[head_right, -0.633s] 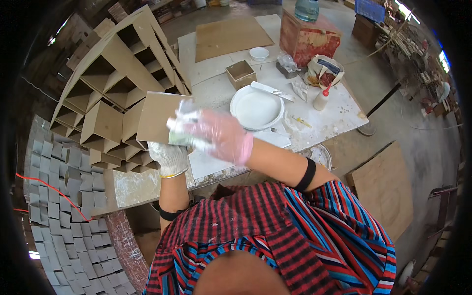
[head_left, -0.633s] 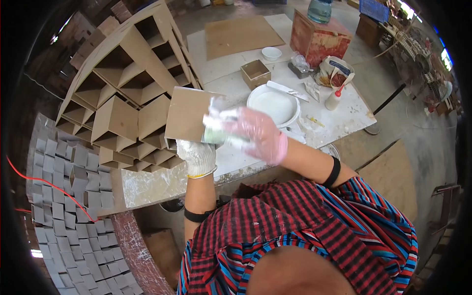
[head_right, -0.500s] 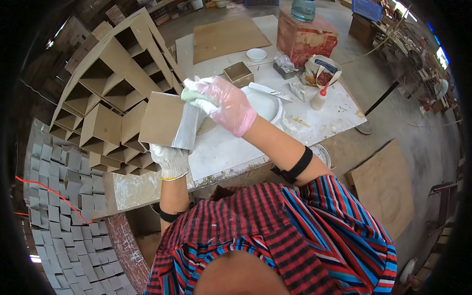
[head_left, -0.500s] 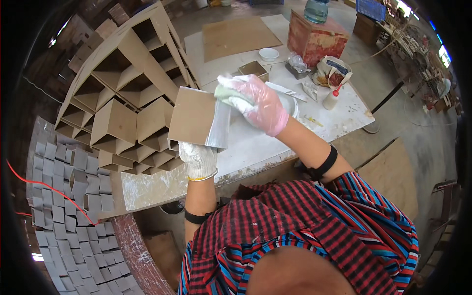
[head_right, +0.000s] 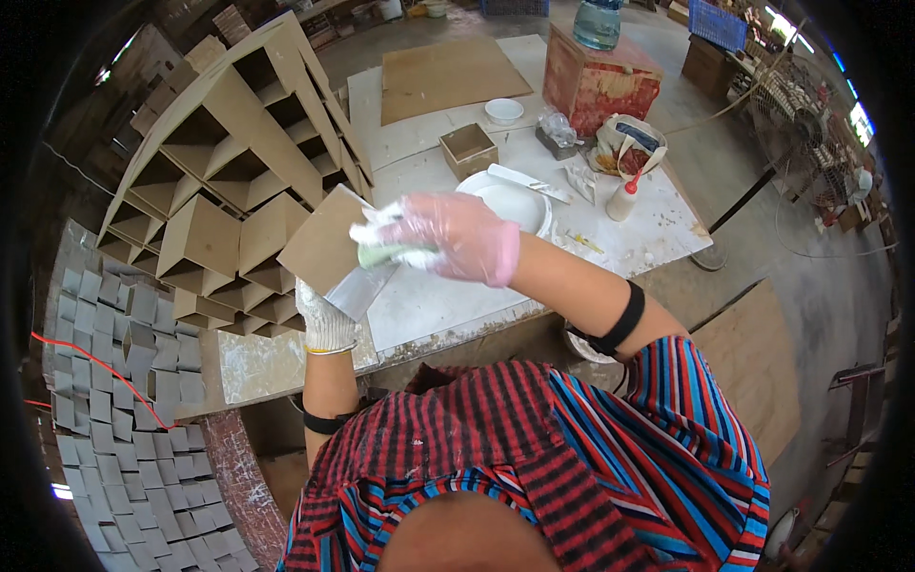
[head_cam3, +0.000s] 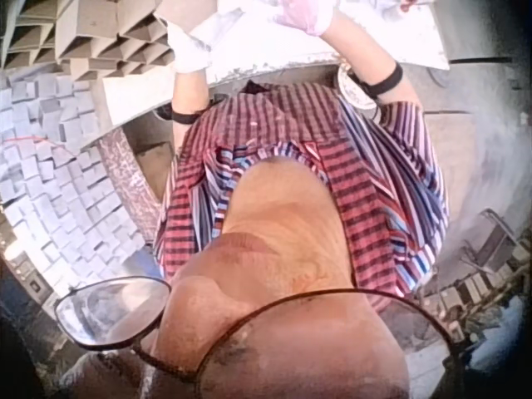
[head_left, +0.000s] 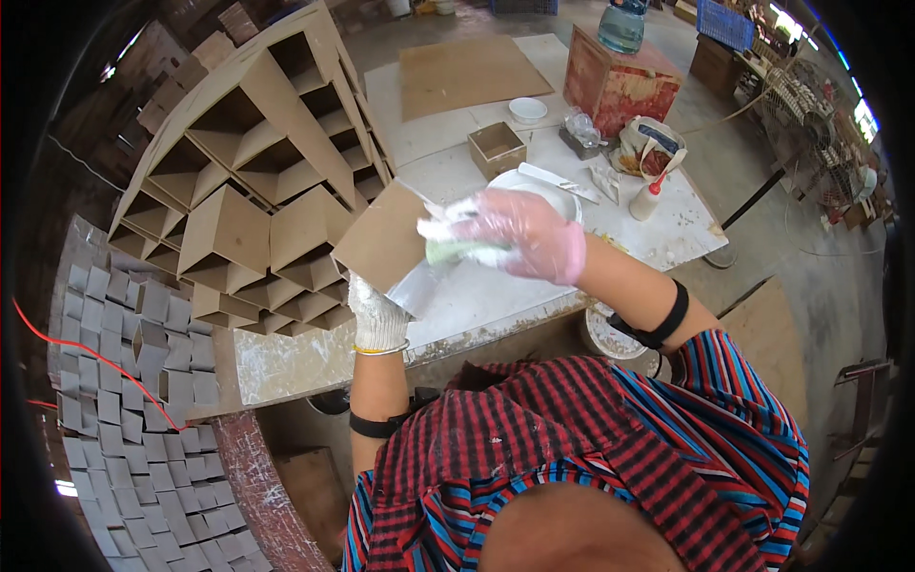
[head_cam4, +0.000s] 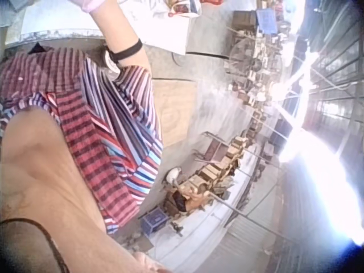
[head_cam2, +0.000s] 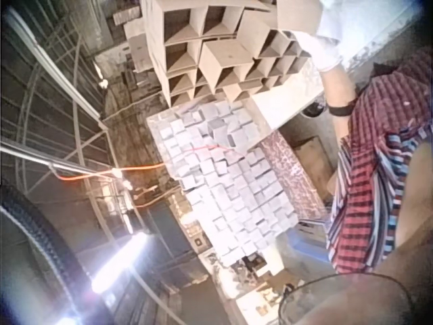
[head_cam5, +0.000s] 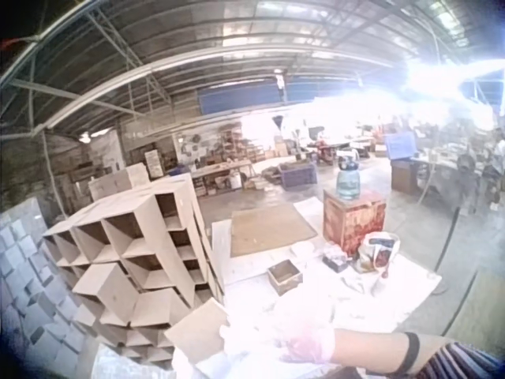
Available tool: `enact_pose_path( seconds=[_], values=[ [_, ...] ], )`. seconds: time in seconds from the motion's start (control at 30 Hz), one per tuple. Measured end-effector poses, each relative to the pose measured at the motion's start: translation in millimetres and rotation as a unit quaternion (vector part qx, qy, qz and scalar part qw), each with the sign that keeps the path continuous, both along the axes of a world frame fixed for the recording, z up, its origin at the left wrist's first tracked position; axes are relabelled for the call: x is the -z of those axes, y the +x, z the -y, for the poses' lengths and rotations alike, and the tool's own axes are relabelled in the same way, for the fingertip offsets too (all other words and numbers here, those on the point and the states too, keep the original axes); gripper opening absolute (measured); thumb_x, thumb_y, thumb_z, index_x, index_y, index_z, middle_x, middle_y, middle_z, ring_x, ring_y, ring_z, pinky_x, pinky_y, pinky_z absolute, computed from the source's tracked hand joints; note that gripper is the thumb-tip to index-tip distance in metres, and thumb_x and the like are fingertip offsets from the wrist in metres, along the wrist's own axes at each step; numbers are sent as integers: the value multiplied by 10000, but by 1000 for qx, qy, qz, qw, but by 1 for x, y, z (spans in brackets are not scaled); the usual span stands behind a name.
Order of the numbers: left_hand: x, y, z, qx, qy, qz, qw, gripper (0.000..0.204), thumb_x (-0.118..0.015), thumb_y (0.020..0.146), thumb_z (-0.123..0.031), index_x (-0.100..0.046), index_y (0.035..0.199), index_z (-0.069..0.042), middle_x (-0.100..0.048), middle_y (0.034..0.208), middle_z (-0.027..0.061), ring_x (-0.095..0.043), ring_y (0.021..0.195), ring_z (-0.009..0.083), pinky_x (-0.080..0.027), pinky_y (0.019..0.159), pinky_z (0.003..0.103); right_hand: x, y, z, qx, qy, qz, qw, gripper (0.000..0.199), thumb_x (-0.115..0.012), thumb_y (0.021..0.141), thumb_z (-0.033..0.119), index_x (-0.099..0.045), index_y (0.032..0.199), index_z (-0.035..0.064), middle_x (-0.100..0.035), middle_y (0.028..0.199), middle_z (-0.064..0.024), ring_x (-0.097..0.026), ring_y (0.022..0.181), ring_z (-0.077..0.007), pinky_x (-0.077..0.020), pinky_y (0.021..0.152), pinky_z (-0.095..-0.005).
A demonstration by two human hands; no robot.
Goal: The recorder is applying a white liquid finish or paint to small wooden box components using a cloth.
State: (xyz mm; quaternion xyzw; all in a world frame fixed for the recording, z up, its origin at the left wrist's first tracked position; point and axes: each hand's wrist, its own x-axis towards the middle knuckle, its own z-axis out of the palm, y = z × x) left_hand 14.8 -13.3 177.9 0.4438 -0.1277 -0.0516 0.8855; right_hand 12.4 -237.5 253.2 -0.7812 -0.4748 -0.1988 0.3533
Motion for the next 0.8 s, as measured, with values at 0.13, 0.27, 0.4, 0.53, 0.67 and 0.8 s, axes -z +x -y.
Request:
enact_pose_path(
  seconds=[0.13,0.27,0.4,0.53,0.67,0.8],
  values=[
    [18,-8,-2,34,-139,-78,987,424,-462,910,-281,-421,1258,-44,-513,1207,114,-542,1056,240,-472,878,368,-14,32,-18,-36,153,-89,984,446,-627,777,29,-576,1190,189,-624,1083,-57,-611,958,-225,-490,858,-291],
    [-39,-31,-7,-69,408,59,908,421,-515,877,-286,-478,1223,-50,-533,1192,118,-526,1087,236,-458,896,381,-15,21,-34,-23,31,102,994,490,-634,761,39,-559,1221,190,-613,1101,-60,-603,987,-227,-494,857,-306],
    [-16,5,-22,53,420,207,882,456,-440,916,-378,-459,1242,-58,-530,1195,116,-546,1047,272,-474,883,420,-1,-7,-17,-37,13,-19,999,440,-621,750,61,-602,1179,155,-580,1168,-81,-585,986,-243,-489,852,-356],
    [14,-11,-15,-16,198,20,980,502,-377,932,-434,-449,1243,-47,-520,1201,137,-553,1028,288,-480,876,434,-5,41,-35,-5,96,95,991,489,-602,772,77,-547,1246,183,-591,1145,-63,-589,968,-239,-484,845,-348],
    [64,8,-44,117,-62,-150,980,557,-305,938,-484,-442,1258,-50,-529,1192,135,-537,1067,276,-469,895,437,-2,-25,-38,-93,-90,26,991,445,-597,776,48,-578,1206,159,-565,1215,-80,-591,1002,-248,-481,856,-352],
    [-7,-32,-4,-37,-90,-226,969,577,-328,949,-489,-457,1241,-8,-556,1160,158,-582,1011,263,-503,854,395,-4,28,-54,-91,117,105,983,500,-625,768,73,-529,1247,176,-584,1115,-46,-572,1015,-254,-488,869,-352]
  ],
)
